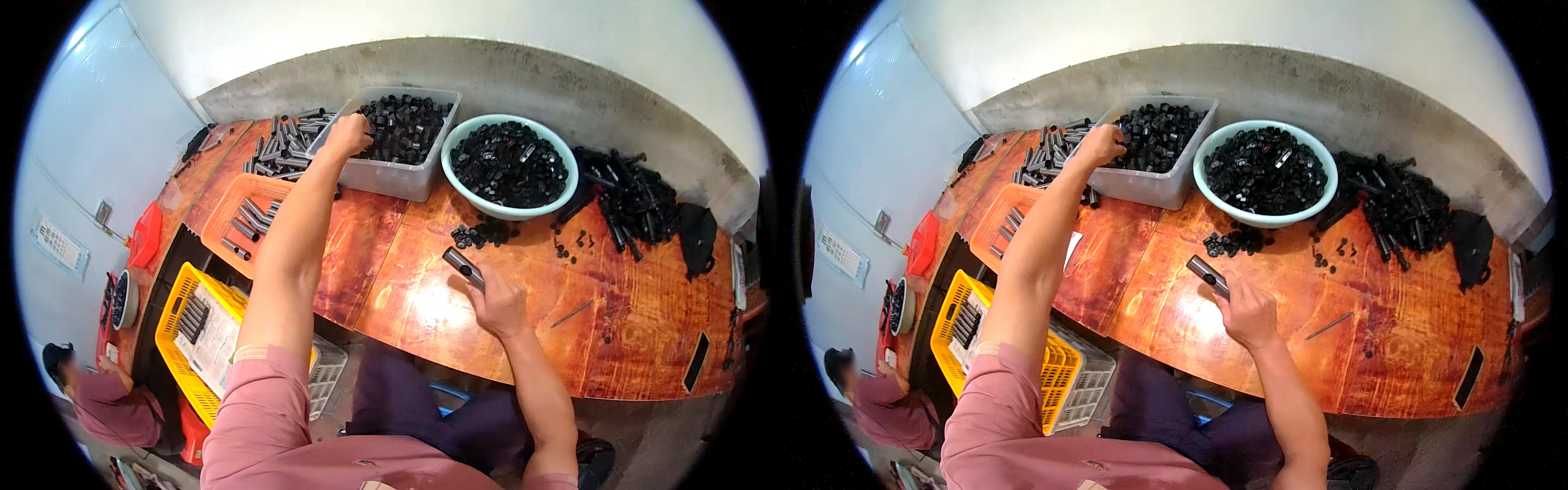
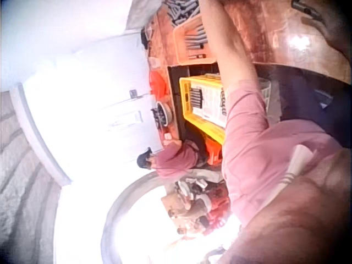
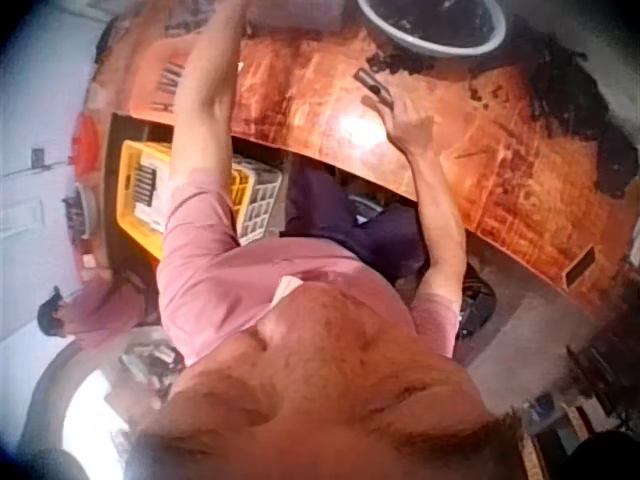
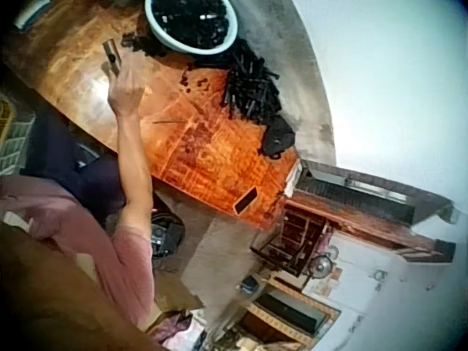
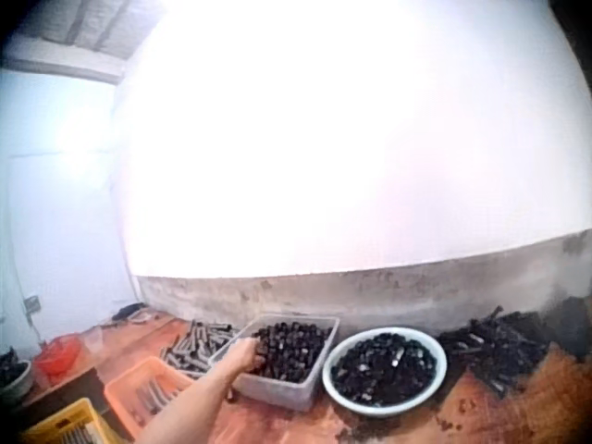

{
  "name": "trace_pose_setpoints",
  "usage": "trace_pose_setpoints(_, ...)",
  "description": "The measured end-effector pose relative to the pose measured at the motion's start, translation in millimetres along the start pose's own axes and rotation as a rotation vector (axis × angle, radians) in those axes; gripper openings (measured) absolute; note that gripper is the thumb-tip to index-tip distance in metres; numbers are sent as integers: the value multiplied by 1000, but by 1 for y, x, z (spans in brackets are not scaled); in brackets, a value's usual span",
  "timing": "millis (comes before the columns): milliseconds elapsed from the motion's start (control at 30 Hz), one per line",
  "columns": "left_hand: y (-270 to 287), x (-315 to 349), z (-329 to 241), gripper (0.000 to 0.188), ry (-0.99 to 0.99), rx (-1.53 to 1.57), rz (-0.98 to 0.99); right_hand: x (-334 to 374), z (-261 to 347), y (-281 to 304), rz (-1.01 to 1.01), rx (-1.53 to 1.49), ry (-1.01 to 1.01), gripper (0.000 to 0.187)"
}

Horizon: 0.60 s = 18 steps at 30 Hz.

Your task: The person assembles small black components onto cylindrical metal rods at a workbench. They repeatedly pick up parts, insert them into the rods, and place the finished assemblies into a yellow basket. Another person works nearby at a separate station.

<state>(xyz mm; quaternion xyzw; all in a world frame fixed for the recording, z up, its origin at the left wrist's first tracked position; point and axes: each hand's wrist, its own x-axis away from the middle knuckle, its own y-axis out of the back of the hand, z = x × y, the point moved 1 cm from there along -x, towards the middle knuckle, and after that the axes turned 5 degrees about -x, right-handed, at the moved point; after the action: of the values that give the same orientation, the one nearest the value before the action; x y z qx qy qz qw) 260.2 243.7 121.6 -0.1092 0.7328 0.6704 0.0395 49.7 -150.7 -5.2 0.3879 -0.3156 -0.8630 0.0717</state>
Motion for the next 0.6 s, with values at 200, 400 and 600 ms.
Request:
trace_pose_setpoints(200,-31,-17,-10,27,24,-91,74,-3,-4,7,19,25,-46,44)
trace_pose_setpoints(400,-17,-5,-15,33,32,151,-250,-4,-5,6,-7,-3,-86,42)
trace_pose_setpoints(600,7,96,-100,39,-55,1158,-94,-2,-13,11,-91,-52,-161,33)
